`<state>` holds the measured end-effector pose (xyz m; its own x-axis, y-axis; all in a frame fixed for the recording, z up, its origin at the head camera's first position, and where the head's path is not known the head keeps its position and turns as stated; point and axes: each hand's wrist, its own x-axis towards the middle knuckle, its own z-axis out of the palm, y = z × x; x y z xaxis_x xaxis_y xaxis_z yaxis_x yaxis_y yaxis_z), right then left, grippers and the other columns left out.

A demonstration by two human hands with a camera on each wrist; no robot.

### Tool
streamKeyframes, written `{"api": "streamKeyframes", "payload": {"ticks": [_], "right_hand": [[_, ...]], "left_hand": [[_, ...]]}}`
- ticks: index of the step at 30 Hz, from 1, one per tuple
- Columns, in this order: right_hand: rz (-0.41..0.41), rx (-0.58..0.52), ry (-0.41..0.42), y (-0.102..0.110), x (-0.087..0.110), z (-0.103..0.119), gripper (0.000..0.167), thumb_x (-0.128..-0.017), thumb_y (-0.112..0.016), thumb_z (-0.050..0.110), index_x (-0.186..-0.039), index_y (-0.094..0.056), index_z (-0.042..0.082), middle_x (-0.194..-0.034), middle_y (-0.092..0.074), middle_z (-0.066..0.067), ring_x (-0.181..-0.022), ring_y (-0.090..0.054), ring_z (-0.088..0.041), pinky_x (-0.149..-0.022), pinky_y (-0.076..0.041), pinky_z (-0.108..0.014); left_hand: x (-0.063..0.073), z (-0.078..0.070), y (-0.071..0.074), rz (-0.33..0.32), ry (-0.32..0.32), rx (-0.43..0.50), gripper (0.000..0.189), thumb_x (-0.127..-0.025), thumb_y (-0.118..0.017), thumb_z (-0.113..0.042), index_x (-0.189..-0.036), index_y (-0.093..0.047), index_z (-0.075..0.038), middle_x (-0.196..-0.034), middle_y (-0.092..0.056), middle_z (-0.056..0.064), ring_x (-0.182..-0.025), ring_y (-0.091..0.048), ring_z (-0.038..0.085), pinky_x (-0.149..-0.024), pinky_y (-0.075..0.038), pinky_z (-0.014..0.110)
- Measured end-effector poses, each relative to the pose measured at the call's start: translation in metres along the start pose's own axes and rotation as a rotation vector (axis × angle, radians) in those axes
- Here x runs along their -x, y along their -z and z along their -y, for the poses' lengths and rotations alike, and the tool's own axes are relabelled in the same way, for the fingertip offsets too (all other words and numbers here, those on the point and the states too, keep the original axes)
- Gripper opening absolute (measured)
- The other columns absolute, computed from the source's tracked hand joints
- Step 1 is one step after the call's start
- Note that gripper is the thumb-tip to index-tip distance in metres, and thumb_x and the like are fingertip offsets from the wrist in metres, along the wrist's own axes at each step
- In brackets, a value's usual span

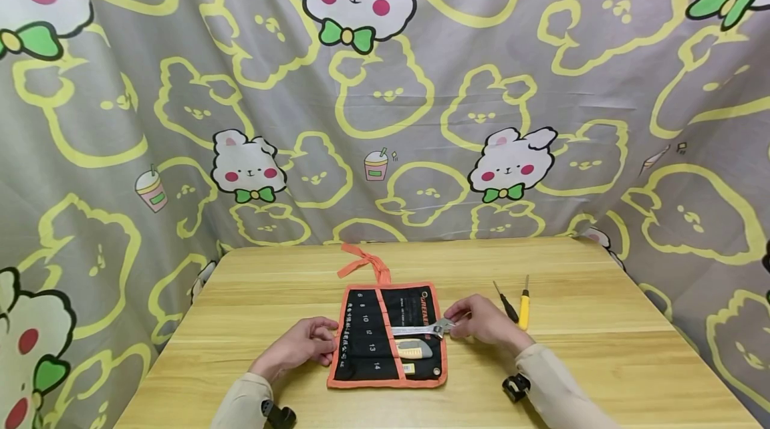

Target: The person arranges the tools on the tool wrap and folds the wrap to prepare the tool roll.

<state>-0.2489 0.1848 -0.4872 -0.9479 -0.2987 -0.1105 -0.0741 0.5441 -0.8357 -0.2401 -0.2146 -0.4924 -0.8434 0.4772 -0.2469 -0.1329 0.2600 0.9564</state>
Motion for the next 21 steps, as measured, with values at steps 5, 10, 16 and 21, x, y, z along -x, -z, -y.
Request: {"api": "streamKeyframes", "payload": {"ticks": [5,10,16,21], "right_hand": [[-0.008,0.023,-0.005,-0.0047,-0.0009,0.0057,0.028,-0.078,-0.082,-0.004,-0.105,-0.076,0.001,-0.089,-0.069,-0.004,-0.081,-0.062,-0.017,-0.069,-0.054,-0.029],[-0.022,0.058,0.023,-0.0096,-0.0042,0.0072,0.029,-0.077,-0.083,-0.002,-0.104,-0.077,0.003,-0.09,-0.07,-0.002,-0.082,-0.062,-0.014,-0.072,-0.053,-0.028],[0.001,0.041,0.064,-0.0094,-0.004,0.0078,0.029,-0.079,-0.082,-0.001,-0.107,-0.077,0.002,-0.094,-0.071,-0.003,-0.085,-0.062,-0.016,-0.073,-0.053,-0.027],[0.064,-0.034,0.058,-0.0053,-0.0033,0.005,0.031,-0.083,-0.08,0.002,-0.113,-0.074,-0.001,-0.101,-0.071,-0.006,-0.09,-0.063,-0.018,-0.074,-0.054,-0.028]], "left_hand": [[-0.0011,0.0008,0.0006,-0.004,0.005,0.004,0.048,-0.097,-0.059,0.007,-0.139,-0.04,0.021,-0.093,-0.07,0.008,-0.074,-0.068,0.015,-0.07,-0.063,0.032],[-0.0014,0.0007,0.0008,-0.004,0.004,0.003,0.048,-0.097,-0.059,0.006,-0.138,-0.04,0.021,-0.092,-0.07,0.008,-0.074,-0.068,0.015,-0.07,-0.063,0.032],[-0.0018,0.0015,0.0016,0.002,-0.004,0.006,0.048,-0.097,-0.059,0.006,-0.138,-0.041,0.021,-0.092,-0.07,0.008,-0.074,-0.068,0.015,-0.07,-0.062,0.032],[-0.0017,0.0027,0.0027,0.014,-0.01,0.011,0.048,-0.097,-0.058,0.007,-0.139,-0.04,0.021,-0.093,-0.07,0.007,-0.074,-0.068,0.015,-0.07,-0.062,0.032]]}}
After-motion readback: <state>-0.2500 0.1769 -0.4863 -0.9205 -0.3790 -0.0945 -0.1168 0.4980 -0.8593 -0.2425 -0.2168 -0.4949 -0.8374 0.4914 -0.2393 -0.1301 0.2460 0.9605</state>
